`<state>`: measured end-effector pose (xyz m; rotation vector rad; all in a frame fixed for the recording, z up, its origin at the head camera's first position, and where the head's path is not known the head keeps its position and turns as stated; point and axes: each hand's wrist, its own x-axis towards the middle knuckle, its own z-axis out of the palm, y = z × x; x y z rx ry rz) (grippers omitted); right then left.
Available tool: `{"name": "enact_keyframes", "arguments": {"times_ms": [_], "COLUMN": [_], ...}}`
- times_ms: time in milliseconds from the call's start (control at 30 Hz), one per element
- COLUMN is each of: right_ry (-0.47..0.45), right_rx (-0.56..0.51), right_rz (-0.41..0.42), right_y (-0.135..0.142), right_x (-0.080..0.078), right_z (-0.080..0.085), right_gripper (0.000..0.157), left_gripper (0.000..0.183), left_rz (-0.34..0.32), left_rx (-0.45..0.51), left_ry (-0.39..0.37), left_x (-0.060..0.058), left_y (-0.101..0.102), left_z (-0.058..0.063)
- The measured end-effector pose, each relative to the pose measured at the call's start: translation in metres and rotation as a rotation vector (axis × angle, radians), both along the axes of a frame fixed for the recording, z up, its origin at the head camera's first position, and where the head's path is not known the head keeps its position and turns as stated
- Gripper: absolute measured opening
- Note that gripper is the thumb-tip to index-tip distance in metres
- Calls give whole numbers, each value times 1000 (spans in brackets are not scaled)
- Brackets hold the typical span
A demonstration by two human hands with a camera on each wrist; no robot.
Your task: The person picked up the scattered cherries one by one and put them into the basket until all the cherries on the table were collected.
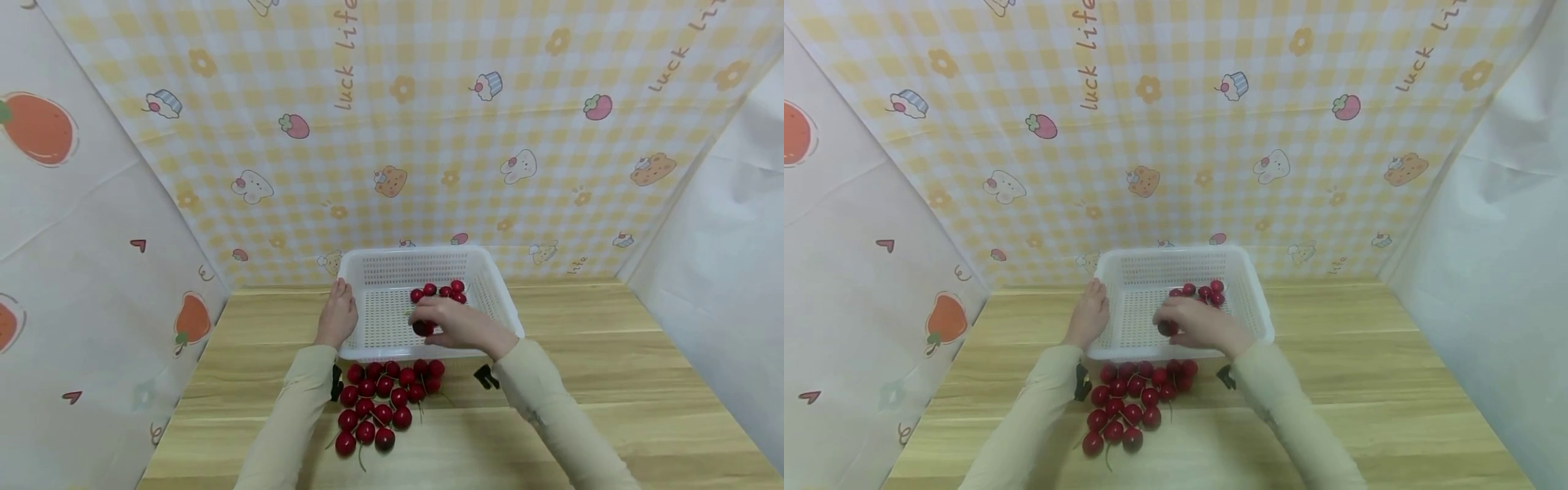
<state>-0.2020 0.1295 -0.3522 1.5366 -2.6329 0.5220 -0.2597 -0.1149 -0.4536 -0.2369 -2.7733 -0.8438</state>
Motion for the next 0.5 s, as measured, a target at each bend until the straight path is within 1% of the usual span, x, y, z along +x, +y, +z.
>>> {"name": "enact_keyframes", "arguments": {"times_ms": [67,133,233,300,367,433,500], "right_ry": [-47,-99,-156,-183,-207,-235,-283], "right_rx": [31,59,88,105,121,152,179], "right_rz": [-24,-74,-137,-158,-157,-174,-204], "right_y": [-3,-6,-11,-15,-21,-26,-32], "right_x": [-15,-30,-53,-67,-81,-94,-105], "right_z": [3,7,12,14,14,11,6], "right_gripper": [31,30,31,31,32,32,32], "left_gripper": [39,39,39,39,39,39,40], "left_rz": [0,0,1,3,4,6,9], "left_rx": [-4,1,7,13,16,16,18], "left_ry": [1,-2,-8,-12,-13,-15,-23], "left_x": [0,1,2,2,2,1,0], "left_y": [0,0,1,1,1,1,1], "left_z": [0,1,2,3,2,2,2]}}
